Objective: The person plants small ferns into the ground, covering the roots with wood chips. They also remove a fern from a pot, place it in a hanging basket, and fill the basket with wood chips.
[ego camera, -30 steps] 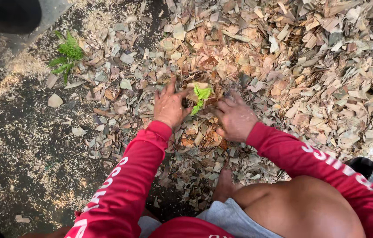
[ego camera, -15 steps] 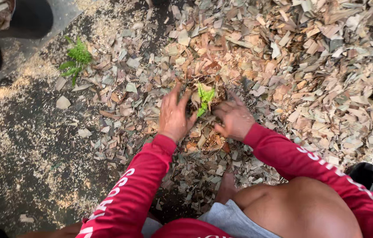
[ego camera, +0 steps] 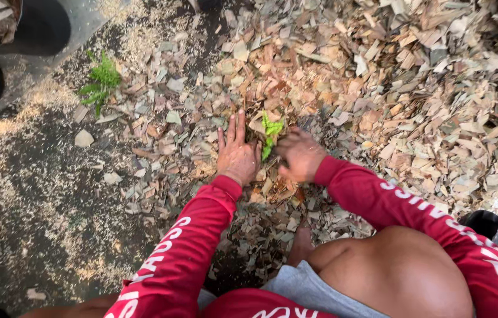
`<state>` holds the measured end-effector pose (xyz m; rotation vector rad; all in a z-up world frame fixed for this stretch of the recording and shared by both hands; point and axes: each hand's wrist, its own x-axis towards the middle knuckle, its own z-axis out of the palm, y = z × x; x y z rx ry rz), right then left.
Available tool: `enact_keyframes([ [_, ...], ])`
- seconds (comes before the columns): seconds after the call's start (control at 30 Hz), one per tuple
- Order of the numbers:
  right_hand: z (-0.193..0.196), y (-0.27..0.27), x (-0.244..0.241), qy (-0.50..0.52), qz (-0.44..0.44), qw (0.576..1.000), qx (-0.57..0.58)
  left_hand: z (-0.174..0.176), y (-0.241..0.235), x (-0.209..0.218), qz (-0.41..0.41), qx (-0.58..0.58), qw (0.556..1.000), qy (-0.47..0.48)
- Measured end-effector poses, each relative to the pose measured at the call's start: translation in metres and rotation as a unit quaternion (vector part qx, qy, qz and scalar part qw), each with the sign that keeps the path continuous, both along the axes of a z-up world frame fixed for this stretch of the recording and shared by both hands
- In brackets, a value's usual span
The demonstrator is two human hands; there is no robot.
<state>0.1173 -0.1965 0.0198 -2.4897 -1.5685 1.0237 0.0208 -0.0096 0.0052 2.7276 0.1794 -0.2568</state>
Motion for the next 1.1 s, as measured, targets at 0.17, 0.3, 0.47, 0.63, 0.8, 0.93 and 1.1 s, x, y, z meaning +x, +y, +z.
enact_keyframes([
  [0.17,0.024,-0.019,0.034,-0.001,-0.211,0.973,0.094,0.009,0.012,-0.01,0.101,-0.113,0.984,-0.096],
  [0.3,0.027,-0.004,0.064,-0.017,-0.15,0.982,0.112,0.01,0.011,0.004,0.067,-0.092,0.983,-0.147],
  [0.47,0.004,0.017,0.088,-0.04,-0.098,0.965,0.239,0.009,0.018,0.041,0.038,-0.034,0.998,-0.026],
  [0.63,-0.026,-0.036,0.119,-0.008,-0.433,0.86,0.269,0.009,0.033,0.04,0.238,-0.262,0.933,-0.064],
  [0.8,-0.078,-0.035,0.084,0.075,-0.499,0.811,0.294,0.006,0.031,0.031,0.17,-0.28,0.944,-0.046],
  [0.93,-0.082,-0.028,0.054,0.162,-0.378,0.885,0.218,0.005,0.028,0.029,0.114,-0.236,0.965,-0.002],
  [1.1,-0.044,-0.021,0.071,0.067,-0.261,0.929,0.252,-0.002,0.036,0.043,0.109,-0.246,0.963,-0.016],
])
